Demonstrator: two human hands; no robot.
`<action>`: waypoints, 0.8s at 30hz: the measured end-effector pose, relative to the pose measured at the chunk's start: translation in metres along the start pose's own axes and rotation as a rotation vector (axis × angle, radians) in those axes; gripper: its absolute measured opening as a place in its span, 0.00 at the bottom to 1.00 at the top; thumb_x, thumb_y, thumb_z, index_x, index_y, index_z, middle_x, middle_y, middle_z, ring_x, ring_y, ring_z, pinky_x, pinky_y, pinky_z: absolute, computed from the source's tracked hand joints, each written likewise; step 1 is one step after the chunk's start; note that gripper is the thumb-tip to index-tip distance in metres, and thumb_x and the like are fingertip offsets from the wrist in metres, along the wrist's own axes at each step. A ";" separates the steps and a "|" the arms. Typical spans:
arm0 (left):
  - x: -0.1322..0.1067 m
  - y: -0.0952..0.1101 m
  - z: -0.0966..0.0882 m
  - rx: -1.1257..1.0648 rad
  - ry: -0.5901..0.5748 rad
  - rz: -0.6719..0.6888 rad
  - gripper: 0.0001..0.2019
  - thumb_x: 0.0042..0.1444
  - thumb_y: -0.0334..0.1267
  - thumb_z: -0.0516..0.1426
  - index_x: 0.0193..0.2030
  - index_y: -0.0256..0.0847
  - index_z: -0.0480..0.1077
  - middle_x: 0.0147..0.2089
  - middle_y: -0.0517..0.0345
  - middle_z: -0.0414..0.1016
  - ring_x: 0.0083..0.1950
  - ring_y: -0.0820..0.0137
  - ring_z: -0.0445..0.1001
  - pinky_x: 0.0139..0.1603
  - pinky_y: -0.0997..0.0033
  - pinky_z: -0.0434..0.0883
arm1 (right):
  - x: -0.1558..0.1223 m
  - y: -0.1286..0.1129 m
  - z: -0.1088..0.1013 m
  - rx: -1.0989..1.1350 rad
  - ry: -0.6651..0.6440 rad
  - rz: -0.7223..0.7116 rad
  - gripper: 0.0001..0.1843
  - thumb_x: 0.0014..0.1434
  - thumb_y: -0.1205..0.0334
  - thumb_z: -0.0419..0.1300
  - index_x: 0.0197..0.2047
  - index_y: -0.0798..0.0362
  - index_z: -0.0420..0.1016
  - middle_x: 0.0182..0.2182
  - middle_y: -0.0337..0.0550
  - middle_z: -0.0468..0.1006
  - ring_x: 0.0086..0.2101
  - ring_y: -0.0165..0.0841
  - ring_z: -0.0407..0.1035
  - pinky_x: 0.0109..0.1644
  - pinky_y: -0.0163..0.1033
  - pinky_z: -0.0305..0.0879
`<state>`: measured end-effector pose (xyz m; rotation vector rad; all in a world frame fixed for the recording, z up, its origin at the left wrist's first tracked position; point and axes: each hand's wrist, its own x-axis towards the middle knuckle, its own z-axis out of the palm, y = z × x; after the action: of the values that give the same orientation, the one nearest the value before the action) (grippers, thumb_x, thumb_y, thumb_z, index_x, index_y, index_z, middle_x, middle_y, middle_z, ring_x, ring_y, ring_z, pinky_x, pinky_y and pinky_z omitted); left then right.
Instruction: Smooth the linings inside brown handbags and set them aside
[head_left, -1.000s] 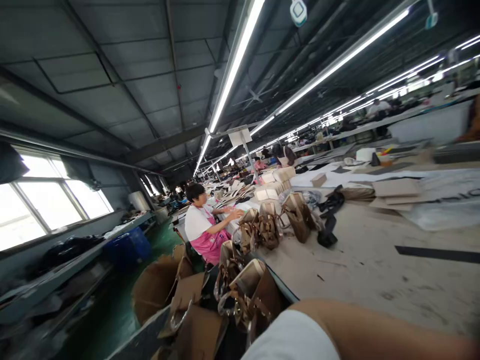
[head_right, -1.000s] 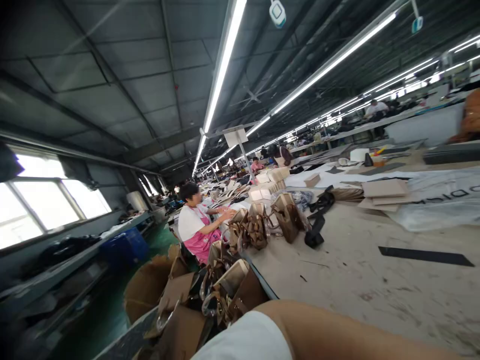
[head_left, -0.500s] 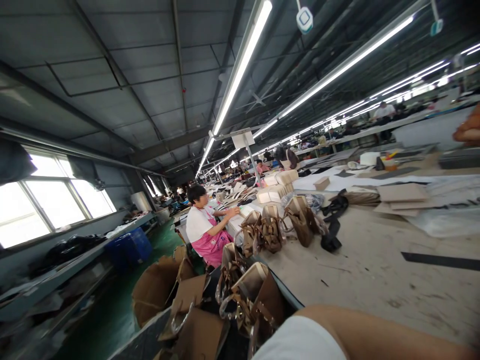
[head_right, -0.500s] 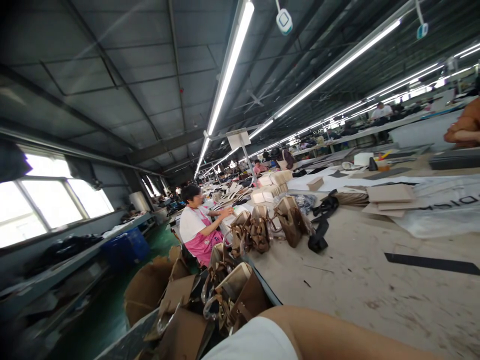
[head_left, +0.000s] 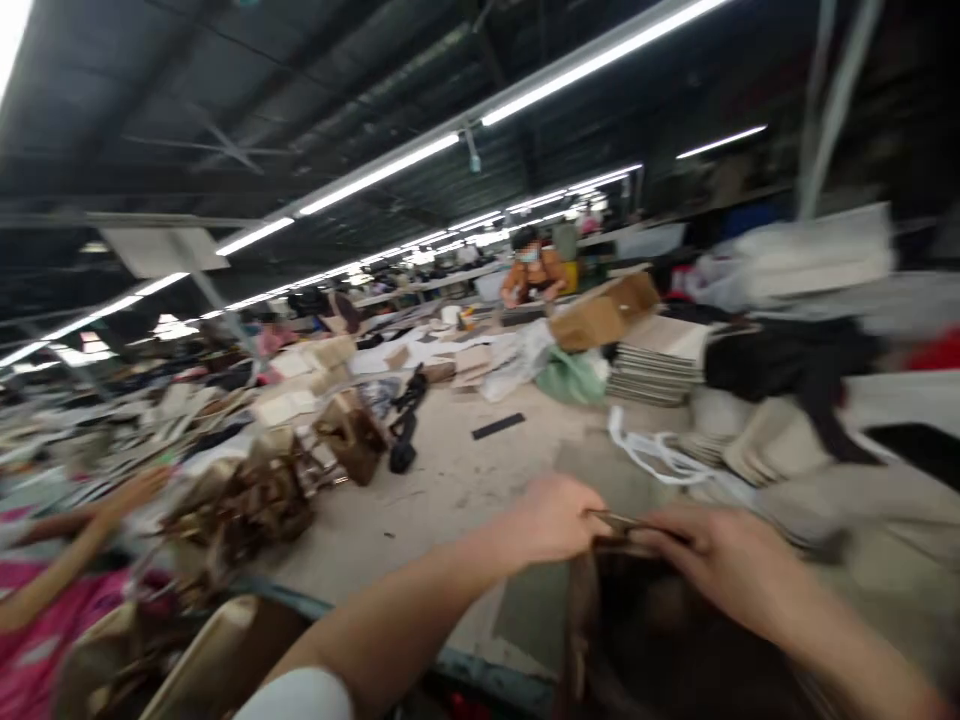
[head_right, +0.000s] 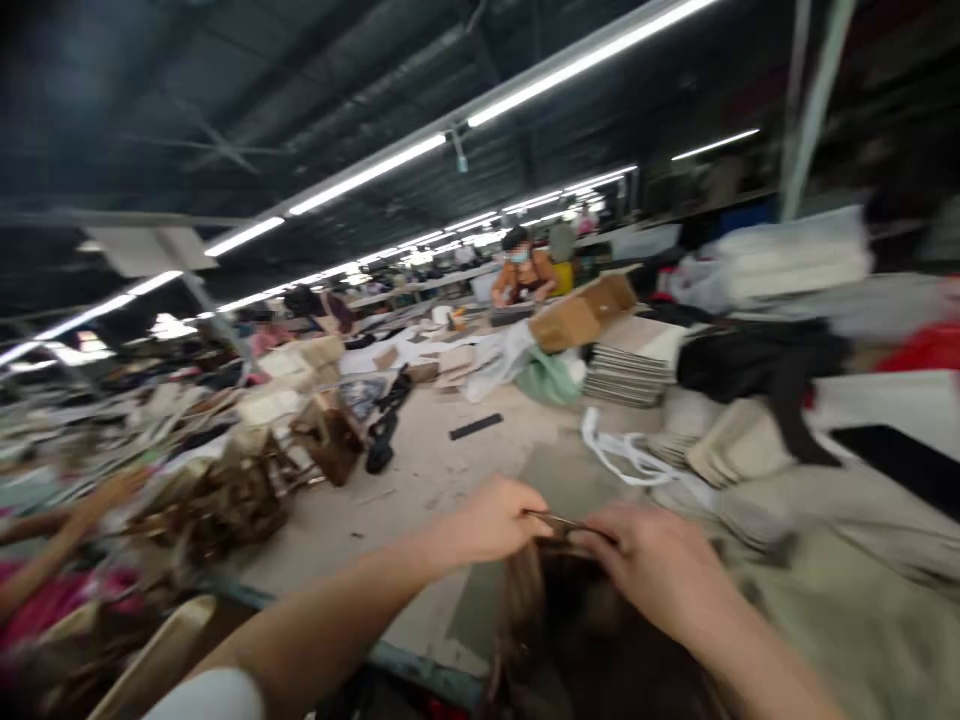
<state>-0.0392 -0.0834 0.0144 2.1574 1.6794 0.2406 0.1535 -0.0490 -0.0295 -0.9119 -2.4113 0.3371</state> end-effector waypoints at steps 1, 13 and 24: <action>0.005 -0.005 0.000 -0.039 -0.012 0.034 0.10 0.53 0.39 0.55 0.25 0.38 0.72 0.21 0.62 0.66 0.25 0.75 0.61 0.24 0.75 0.52 | -0.003 0.002 -0.004 -0.009 -0.056 0.059 0.11 0.60 0.56 0.55 0.31 0.45 0.78 0.26 0.38 0.78 0.28 0.32 0.71 0.29 0.35 0.58; 0.010 -0.017 -0.007 -0.115 -0.090 0.094 0.09 0.50 0.42 0.58 0.32 0.39 0.74 0.23 0.66 0.66 0.26 0.74 0.62 0.25 0.77 0.54 | 0.002 -0.001 -0.005 0.006 -0.064 0.125 0.11 0.59 0.56 0.57 0.30 0.50 0.78 0.28 0.38 0.78 0.31 0.29 0.69 0.33 0.34 0.52; 0.017 -0.010 0.010 0.052 0.138 0.120 0.10 0.58 0.39 0.51 0.36 0.42 0.74 0.29 0.61 0.76 0.31 0.72 0.71 0.32 0.76 0.63 | 0.000 0.006 -0.006 -0.003 -0.052 0.133 0.14 0.61 0.54 0.55 0.30 0.51 0.78 0.28 0.40 0.79 0.32 0.29 0.69 0.33 0.33 0.53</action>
<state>-0.0399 -0.0667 -0.0010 2.3310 1.6469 0.3922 0.1604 -0.0442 -0.0273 -1.0806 -2.4041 0.4111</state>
